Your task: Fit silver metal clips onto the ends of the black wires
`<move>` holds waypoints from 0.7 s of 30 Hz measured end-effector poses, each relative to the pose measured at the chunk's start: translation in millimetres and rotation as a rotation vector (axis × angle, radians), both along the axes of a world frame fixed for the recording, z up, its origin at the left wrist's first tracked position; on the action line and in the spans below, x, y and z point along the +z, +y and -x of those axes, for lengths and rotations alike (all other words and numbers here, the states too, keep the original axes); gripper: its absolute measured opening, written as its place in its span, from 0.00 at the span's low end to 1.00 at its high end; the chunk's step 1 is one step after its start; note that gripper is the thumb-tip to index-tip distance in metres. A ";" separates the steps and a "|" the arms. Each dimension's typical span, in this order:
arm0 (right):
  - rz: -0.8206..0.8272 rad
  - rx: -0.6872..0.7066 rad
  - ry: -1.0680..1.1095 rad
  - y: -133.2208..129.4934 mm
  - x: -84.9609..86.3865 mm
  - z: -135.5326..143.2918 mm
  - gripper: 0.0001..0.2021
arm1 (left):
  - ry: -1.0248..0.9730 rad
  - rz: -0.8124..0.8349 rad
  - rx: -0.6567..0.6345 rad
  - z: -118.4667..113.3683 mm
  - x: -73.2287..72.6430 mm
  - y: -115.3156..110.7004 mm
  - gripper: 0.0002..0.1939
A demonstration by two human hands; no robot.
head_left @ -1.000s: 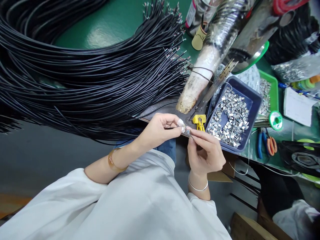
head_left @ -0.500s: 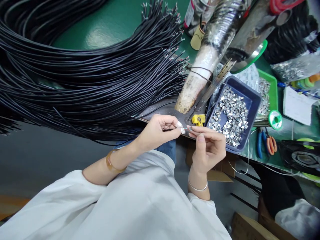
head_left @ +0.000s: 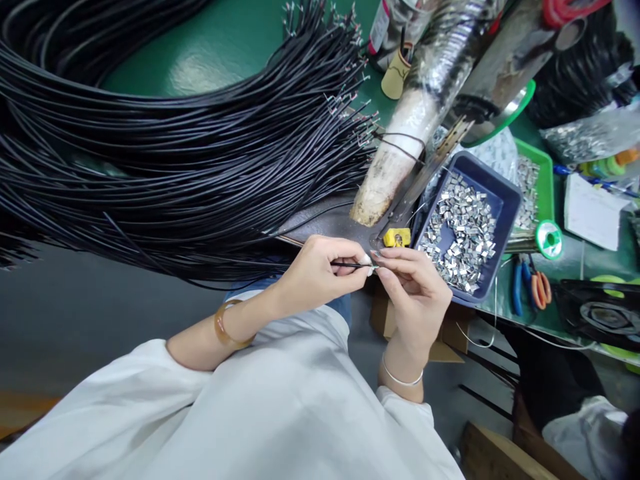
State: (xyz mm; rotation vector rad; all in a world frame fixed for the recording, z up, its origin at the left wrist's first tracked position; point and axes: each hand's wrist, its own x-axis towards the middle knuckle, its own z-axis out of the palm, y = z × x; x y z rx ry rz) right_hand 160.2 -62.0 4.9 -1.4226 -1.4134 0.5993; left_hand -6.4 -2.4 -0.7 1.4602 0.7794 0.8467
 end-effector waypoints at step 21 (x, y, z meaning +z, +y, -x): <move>-0.454 -0.111 -0.379 -2.4 -7.1 4.8 0.11 | -0.169 0.372 0.008 -1.3 3.3 11.3 0.06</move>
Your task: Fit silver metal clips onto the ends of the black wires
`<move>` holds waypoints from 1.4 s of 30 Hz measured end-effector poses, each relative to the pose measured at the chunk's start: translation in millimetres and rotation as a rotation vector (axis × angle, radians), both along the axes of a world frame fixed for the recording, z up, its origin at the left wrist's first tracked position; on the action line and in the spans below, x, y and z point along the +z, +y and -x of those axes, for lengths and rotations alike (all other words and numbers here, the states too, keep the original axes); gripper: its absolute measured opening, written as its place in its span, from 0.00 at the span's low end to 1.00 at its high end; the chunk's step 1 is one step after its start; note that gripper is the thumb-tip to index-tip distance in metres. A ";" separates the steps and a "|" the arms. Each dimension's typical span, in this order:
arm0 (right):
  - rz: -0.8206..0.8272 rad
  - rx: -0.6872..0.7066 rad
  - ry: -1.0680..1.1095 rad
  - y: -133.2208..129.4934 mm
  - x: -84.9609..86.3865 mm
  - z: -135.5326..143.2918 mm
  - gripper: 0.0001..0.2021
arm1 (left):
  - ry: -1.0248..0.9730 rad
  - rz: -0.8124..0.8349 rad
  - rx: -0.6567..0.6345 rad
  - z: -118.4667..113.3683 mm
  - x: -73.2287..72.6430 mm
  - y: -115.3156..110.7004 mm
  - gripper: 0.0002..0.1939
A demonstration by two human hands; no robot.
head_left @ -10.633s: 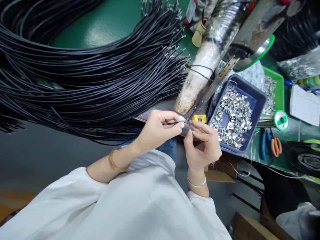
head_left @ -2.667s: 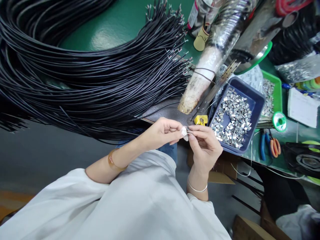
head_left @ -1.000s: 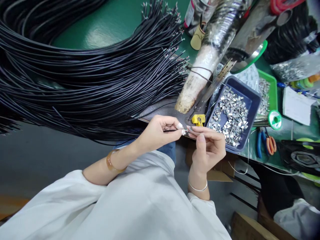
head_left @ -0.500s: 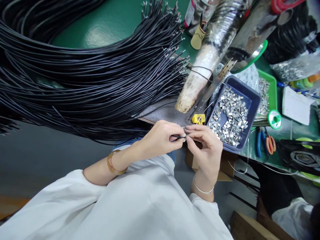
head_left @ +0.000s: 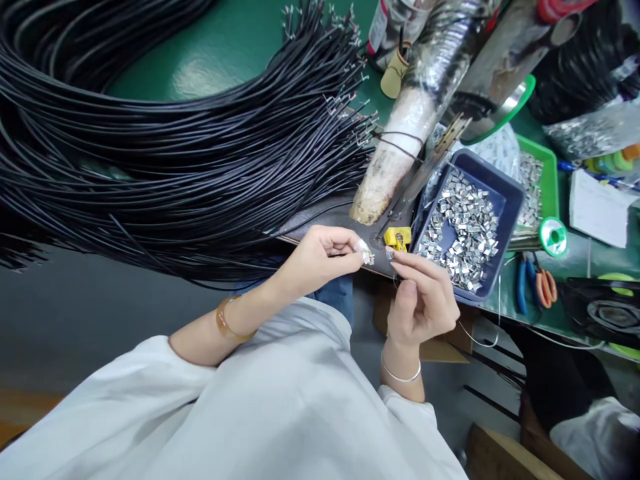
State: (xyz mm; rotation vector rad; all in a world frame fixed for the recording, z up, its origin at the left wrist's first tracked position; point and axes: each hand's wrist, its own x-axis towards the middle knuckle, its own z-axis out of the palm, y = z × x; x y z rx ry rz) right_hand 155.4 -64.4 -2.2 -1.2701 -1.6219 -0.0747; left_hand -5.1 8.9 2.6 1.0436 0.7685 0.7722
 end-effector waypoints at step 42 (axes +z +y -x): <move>0.033 -0.064 0.028 19.1 -1.3 15.2 0.12 | 0.051 -0.043 0.191 -10.4 10.5 5.7 0.05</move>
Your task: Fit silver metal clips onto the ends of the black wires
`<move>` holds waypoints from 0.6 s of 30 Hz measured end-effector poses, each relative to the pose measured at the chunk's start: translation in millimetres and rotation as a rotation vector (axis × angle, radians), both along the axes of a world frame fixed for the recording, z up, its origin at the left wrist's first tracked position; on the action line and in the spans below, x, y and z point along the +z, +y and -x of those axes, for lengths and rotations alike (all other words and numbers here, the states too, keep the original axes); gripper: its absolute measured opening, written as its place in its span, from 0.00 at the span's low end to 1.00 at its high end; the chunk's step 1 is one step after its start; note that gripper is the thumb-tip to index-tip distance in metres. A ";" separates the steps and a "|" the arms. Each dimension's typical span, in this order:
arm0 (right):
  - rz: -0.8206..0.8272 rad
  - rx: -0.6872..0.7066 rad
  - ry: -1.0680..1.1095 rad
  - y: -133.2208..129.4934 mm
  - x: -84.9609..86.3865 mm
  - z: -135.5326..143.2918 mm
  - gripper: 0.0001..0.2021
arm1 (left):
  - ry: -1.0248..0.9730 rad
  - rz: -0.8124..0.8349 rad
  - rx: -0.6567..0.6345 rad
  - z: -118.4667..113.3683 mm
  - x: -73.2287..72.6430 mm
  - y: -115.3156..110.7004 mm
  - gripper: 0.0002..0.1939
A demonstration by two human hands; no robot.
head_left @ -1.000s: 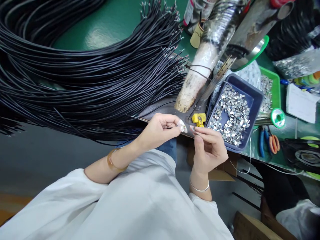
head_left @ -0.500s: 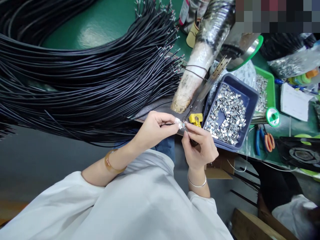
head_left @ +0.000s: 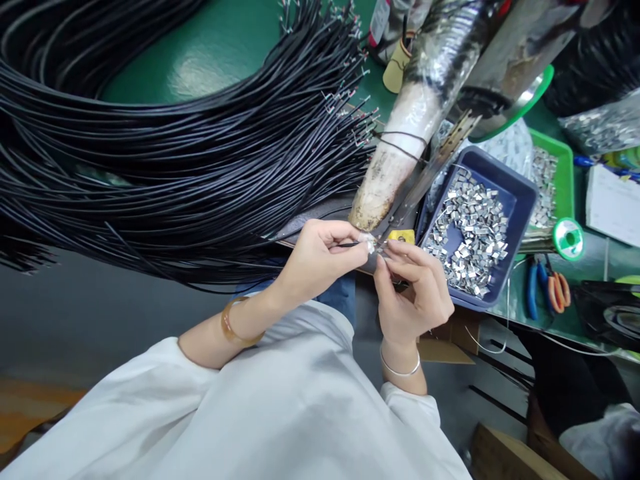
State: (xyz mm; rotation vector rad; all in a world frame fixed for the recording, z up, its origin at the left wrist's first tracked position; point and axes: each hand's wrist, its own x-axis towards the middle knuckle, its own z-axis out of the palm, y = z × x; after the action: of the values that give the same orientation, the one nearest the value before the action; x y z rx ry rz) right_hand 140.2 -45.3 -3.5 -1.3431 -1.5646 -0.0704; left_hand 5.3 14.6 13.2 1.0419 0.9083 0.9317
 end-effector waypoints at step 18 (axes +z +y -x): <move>0.049 0.044 -0.039 -15.3 -0.6 -13.7 0.12 | 0.018 0.037 -0.081 5.0 -4.0 -2.6 0.02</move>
State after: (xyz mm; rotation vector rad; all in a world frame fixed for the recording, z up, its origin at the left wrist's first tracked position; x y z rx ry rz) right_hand 153.9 -60.6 -4.1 -1.3522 -1.6368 -0.0317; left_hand 0.3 12.0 9.2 1.0495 0.8888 0.8362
